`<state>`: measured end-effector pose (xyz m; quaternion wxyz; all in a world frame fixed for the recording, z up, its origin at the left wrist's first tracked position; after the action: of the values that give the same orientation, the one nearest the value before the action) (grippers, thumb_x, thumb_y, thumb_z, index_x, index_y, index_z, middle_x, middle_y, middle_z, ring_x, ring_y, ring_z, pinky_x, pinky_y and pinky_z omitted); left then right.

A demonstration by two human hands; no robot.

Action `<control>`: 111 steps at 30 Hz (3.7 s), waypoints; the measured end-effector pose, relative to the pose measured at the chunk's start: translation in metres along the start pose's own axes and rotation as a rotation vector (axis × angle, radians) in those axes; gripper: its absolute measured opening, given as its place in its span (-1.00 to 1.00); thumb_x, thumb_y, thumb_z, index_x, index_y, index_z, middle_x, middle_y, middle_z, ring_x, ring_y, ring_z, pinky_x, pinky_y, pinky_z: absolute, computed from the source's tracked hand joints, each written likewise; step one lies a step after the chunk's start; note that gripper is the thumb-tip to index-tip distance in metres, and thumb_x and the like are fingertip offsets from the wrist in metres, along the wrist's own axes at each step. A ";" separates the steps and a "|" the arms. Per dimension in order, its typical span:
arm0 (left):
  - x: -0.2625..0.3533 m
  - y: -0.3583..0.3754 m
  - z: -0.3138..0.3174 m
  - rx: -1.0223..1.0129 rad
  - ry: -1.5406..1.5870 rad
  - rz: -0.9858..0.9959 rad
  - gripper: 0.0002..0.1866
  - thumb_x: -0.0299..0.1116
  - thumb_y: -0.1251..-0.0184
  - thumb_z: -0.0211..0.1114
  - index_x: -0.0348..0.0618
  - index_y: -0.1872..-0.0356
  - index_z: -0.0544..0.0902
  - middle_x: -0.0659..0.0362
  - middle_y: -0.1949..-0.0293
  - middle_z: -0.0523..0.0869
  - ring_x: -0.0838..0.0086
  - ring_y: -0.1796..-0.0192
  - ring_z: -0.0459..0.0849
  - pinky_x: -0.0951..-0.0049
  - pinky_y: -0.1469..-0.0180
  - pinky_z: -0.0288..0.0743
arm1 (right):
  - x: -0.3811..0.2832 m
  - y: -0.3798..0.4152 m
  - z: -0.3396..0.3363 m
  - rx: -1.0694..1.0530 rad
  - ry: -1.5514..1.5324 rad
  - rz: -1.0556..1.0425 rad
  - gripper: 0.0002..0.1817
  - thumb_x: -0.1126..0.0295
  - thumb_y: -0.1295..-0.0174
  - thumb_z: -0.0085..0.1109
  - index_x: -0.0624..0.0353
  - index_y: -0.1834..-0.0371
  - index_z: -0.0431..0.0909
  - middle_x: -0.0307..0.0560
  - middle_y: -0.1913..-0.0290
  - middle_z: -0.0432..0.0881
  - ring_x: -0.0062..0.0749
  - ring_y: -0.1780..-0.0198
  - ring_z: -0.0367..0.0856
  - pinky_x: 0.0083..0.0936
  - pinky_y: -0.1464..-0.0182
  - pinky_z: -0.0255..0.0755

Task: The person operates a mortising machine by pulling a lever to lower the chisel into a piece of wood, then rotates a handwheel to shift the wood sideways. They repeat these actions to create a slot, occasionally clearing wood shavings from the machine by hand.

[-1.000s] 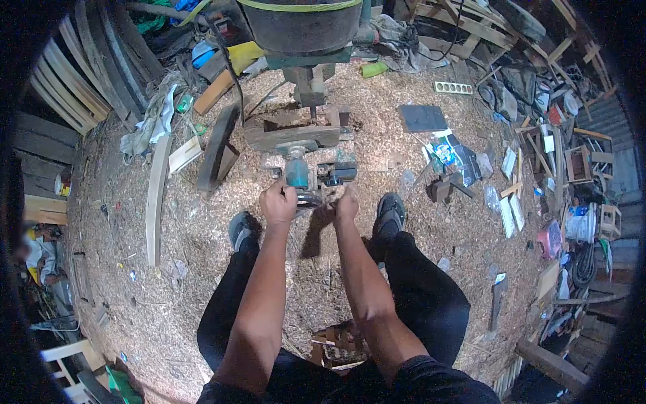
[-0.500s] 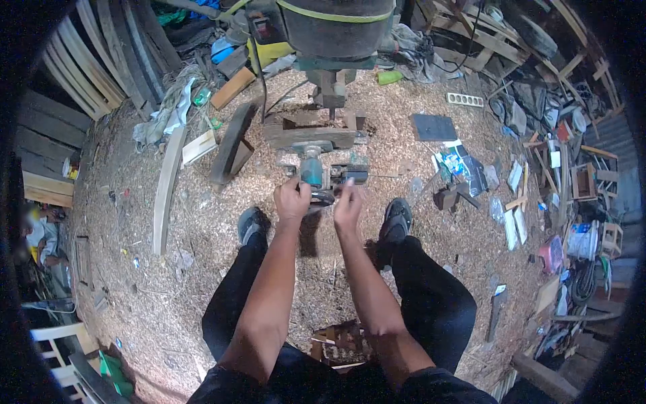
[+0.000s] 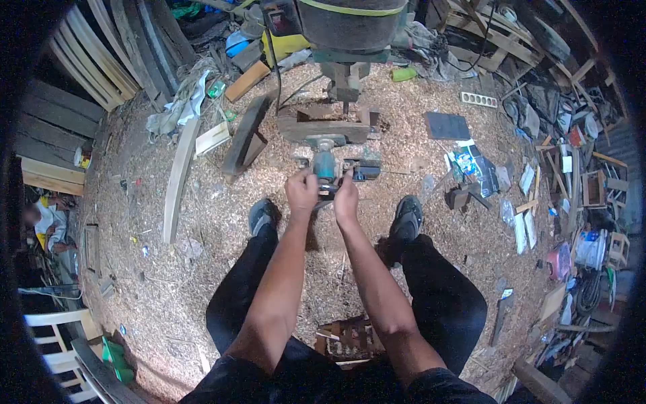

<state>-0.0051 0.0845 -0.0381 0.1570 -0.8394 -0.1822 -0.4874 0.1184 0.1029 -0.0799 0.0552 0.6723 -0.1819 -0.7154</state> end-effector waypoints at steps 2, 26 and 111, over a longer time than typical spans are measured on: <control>-0.045 0.005 0.005 0.136 0.377 -0.072 -0.76 -0.32 -0.15 0.11 -0.30 0.35 0.62 -0.10 0.42 0.63 0.17 0.34 0.62 0.27 0.20 0.45 | 0.002 0.003 -0.017 0.069 -0.031 0.032 -0.34 -0.02 -0.49 -0.36 0.30 0.55 0.49 -0.12 0.57 0.47 -0.40 0.46 0.40 -0.34 0.32 0.27; -0.170 0.060 0.008 -0.471 -0.602 -0.271 -0.50 -0.04 -0.19 0.29 -0.28 0.04 0.54 -0.22 0.11 0.64 -0.16 -0.02 0.58 0.07 -0.10 0.46 | 0.153 -0.006 -0.079 -0.078 0.396 0.060 -0.60 0.13 -0.32 0.05 0.33 0.32 0.56 -0.15 0.46 0.57 -0.49 0.45 0.49 -0.48 0.39 0.38; -0.182 0.052 0.040 -0.637 -0.347 -0.291 -0.60 0.00 -0.27 0.22 -0.08 0.06 0.67 0.04 0.11 0.72 0.13 0.02 0.67 0.19 -0.02 0.50 | 0.017 0.017 0.008 -0.030 0.171 -0.341 -0.59 0.26 -0.38 -0.25 0.39 0.25 0.53 0.08 0.33 0.62 -0.23 0.22 0.57 -0.33 0.09 0.42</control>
<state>-0.0346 0.0285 -0.2205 -0.2153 -0.8815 -0.1627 -0.3875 0.1059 0.0836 -0.0903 -0.0416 0.7510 -0.0492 -0.6572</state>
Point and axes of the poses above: each hand's wrist, its own y-axis away from the middle knuckle, its own z-axis out of the palm, x = y × z, the point moved 2 cm from there along -y, towards the middle knuckle
